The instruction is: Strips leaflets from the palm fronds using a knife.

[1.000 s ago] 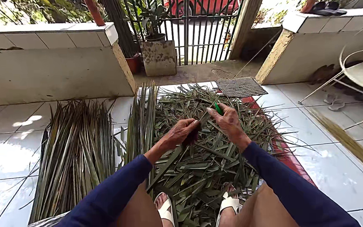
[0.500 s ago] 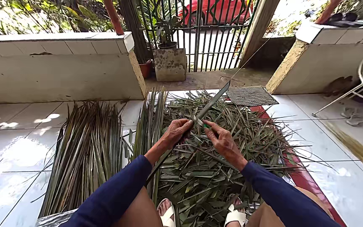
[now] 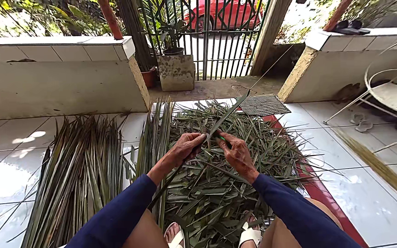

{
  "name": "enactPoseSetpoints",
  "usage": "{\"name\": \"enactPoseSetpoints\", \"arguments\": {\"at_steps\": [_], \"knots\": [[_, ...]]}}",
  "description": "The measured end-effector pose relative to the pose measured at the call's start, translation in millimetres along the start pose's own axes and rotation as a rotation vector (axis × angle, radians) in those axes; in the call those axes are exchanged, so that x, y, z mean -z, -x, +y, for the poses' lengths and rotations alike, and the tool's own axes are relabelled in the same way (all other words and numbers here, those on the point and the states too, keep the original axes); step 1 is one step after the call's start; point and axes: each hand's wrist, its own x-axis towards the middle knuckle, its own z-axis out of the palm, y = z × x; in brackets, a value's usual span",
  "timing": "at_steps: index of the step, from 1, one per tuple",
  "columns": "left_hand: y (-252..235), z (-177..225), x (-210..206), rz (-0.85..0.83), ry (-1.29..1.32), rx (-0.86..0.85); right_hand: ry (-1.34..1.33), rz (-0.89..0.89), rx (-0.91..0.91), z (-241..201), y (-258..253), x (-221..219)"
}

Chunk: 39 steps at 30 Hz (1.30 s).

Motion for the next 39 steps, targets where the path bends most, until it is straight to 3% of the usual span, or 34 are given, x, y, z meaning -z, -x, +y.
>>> {"name": "enactPoseSetpoints", "arguments": {"at_steps": [12, 22, 39], "knots": [[3.1, 9.5, -8.7, 0.099, -0.219, -0.032, 0.182, 0.039, -0.121, -11.4, -5.3, 1.8], [7.2, 13.9, -2.7, 0.127, -0.256, -0.019, 0.284, 0.112, -0.107, -19.6, -6.9, -8.8], [17.4, 9.1, 19.5, 0.091, -0.351, -0.069, 0.152, 0.234, -0.185, 13.8, -44.1, 18.8]]}}
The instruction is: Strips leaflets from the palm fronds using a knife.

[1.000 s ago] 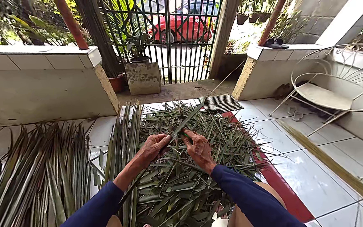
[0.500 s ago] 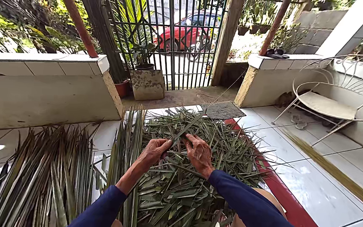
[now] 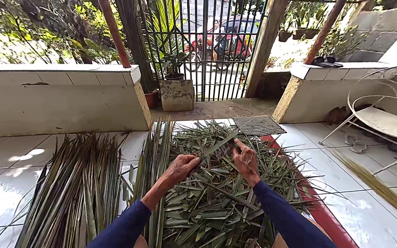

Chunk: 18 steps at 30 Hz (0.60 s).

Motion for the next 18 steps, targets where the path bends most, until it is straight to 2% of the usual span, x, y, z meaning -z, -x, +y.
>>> {"name": "enactPoseSetpoints", "arguments": {"at_steps": [7, 13, 18], "knots": [[12.8, -1.1, 1.5, -0.011, -0.072, -0.007, 0.011, 0.002, -0.008, 9.7, -2.3, 7.7], [-1.1, -4.4, 9.4, 0.004, -0.07, -0.021, -0.031, 0.059, -0.008, 16.3, -25.0, 6.5], [16.8, 3.8, -0.2, 0.018, -0.092, 0.004, -0.011, -0.029, -0.047, 15.6, -14.5, 20.7]]}}
